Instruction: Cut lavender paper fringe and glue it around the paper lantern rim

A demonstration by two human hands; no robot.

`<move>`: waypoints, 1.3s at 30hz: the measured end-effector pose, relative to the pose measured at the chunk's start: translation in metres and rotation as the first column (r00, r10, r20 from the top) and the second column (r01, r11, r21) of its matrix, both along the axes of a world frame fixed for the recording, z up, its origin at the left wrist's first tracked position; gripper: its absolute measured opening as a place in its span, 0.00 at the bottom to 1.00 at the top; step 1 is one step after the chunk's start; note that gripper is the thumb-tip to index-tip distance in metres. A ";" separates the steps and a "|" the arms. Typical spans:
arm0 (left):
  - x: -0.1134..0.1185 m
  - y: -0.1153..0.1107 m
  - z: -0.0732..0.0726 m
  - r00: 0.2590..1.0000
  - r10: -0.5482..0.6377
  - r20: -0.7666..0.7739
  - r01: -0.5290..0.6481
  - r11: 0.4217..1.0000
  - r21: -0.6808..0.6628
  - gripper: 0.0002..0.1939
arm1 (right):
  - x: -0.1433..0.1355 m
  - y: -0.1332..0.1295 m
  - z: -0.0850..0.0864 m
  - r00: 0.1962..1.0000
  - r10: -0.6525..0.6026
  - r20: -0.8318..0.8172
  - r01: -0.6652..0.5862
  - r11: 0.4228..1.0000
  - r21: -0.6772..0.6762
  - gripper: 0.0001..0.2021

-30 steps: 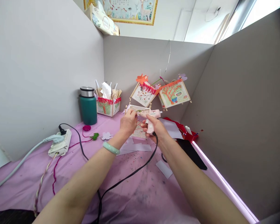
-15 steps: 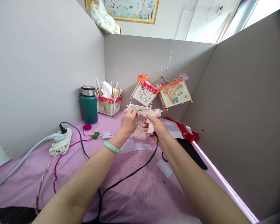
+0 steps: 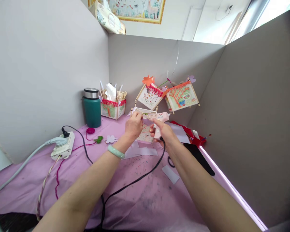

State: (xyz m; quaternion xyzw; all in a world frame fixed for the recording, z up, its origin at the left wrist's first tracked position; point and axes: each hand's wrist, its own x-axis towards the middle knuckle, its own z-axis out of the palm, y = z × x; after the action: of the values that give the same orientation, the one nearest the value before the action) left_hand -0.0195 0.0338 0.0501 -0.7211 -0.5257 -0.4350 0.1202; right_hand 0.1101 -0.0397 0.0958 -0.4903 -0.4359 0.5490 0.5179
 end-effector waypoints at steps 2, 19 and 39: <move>0.000 0.000 0.000 1.000 0.001 -0.003 -0.001 1.000 0.004 0.09 | 0.000 0.000 0.000 1.000 -0.013 0.022 0.013 1.000 -0.009 0.14; 0.000 -0.001 0.001 1.000 0.013 -0.018 -0.013 1.000 0.006 0.08 | 0.005 -0.006 0.004 0.975 -0.128 0.182 0.127 0.992 0.015 0.15; -0.005 0.007 0.025 0.992 -0.097 -0.074 0.090 0.992 -0.091 0.12 | 0.049 -0.090 -0.068 -0.089 -0.013 0.996 -0.252 0.968 -0.010 0.20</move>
State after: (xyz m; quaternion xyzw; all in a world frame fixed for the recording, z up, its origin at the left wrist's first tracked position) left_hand -0.0249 0.0412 0.0755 -0.7661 -0.5046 -0.3881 0.0887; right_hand 0.1594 -0.1302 0.0278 -0.6442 -0.7644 0.0145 0.0223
